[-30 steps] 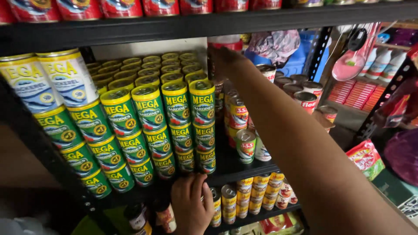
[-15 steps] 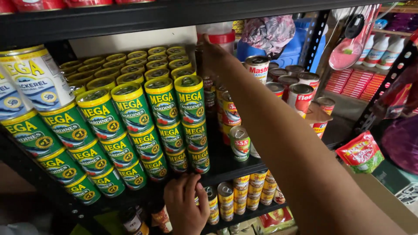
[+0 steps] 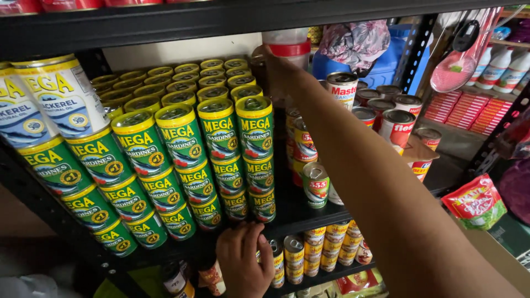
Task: Wiping down individual canned goods with a cloth and organizing them neatly on a metal storage shelf.
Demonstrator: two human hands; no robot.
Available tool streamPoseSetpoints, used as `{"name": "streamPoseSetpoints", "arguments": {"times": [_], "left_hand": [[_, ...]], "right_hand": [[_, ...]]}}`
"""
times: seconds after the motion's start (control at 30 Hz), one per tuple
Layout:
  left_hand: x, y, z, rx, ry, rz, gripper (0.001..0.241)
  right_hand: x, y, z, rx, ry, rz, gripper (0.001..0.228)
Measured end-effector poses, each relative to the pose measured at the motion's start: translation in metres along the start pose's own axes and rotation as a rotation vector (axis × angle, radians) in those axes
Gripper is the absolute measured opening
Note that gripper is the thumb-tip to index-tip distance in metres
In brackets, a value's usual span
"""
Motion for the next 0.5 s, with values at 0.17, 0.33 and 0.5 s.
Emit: {"name": "streamPoseSetpoints", "arguments": {"times": [0.17,0.33,0.5], "left_hand": [[-0.001,-0.003,0.0,0.013,0.013,-0.039,0.032],[0.001,0.0,-0.001,0.027,0.005,-0.018,0.036],[0.001,-0.001,-0.001,0.021,-0.001,-0.013,0.032]], "right_hand": [[-0.021,-0.009,0.008,-0.085,0.041,-0.291,0.066],[-0.022,-0.021,0.007,-0.131,-0.246,-0.523,0.049],[-0.008,-0.027,0.007,-0.042,-0.025,-0.247,0.06]]}}
Point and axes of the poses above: each hand's wrist, its own y-axis away from the middle knuckle, its own x-axis out of the back of the hand, z = x × y, the point moved 8 cm from there along -y, towards the middle knuckle, and after that the axes turned 5 degrees about z, right-handed, at the moved point
